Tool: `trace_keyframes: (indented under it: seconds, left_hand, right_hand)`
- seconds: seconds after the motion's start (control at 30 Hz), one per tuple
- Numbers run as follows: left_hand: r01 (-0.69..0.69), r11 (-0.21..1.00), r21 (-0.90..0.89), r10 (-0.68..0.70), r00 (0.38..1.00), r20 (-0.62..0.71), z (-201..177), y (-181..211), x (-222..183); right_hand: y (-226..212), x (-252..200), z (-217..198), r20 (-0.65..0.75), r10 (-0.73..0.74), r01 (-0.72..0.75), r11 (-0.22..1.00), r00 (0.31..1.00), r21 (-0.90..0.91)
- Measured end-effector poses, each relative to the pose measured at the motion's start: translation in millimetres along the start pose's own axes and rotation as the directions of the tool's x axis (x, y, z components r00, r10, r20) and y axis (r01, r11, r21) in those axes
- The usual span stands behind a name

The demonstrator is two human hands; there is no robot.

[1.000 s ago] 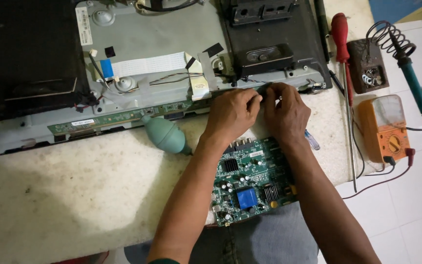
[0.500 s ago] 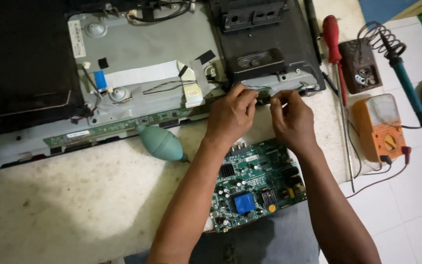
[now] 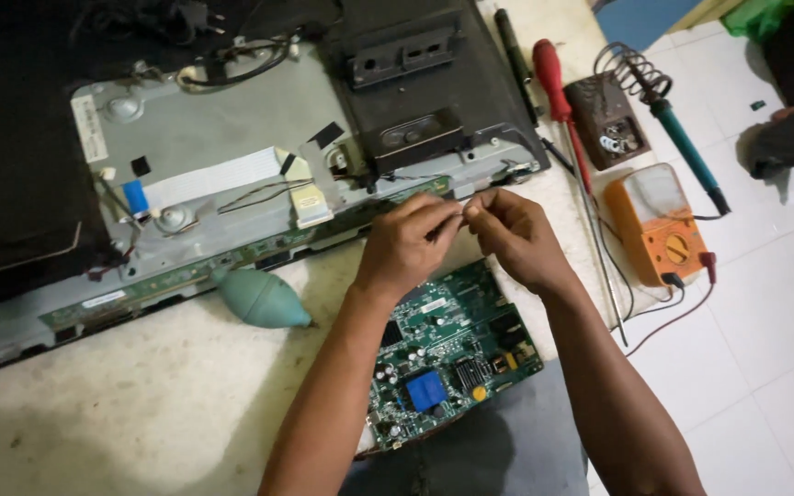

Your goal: Removing a circuit board from the bottom of a television panel by unscrewing it and disconnecting ribbon cables.

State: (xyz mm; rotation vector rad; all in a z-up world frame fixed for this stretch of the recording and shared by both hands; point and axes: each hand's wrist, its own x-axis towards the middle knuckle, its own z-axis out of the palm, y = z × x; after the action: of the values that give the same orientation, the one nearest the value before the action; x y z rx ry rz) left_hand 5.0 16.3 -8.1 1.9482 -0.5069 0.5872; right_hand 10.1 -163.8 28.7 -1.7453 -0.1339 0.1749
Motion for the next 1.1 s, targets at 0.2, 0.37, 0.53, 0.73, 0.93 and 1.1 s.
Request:
trace_keyframes:
  seconds: [0.2,0.37,0.53,0.73,0.93,1.1]
  left_hand:
    - [-0.131,0.962,0.241,0.117,0.991,0.071,3.5,-8.5,-2.2]
    - [-0.098,0.929,0.356,0.085,0.995,0.052,-4.9,-12.8,-2.7]
    - [-0.09,0.923,0.375,0.073,0.996,0.061,-9.7,-22.4,-4.2]
    - [-0.106,0.941,0.321,0.08,0.992,0.095,-7.7,-23.6,-5.5]
    - [-0.087,0.98,0.18,0.067,0.991,0.114,-5.6,-28.9,-8.9]
    - [-0.101,0.894,0.437,0.106,0.994,0.012,3.3,-49.4,-12.8]
  right_hand:
    - [-16.3,-4.2,2.9,-0.025,-0.017,0.015,0.996,1.0,-0.083]
    - [16.0,-7.5,-10.9,-0.13,-0.389,0.221,0.734,0.912,-0.642]
    - [38.3,-10.9,6.8,-0.091,-0.494,0.32,0.681,0.864,-0.658]
    - [9.3,-9.2,23.8,-0.081,-0.169,0.153,0.973,0.982,-0.173]
    - [1.5,-2.1,17.5,-0.02,-0.042,0.042,0.999,0.999,-0.024]
    - [6.9,1.8,15.5,0.014,-0.162,0.162,0.967,0.987,-0.196]
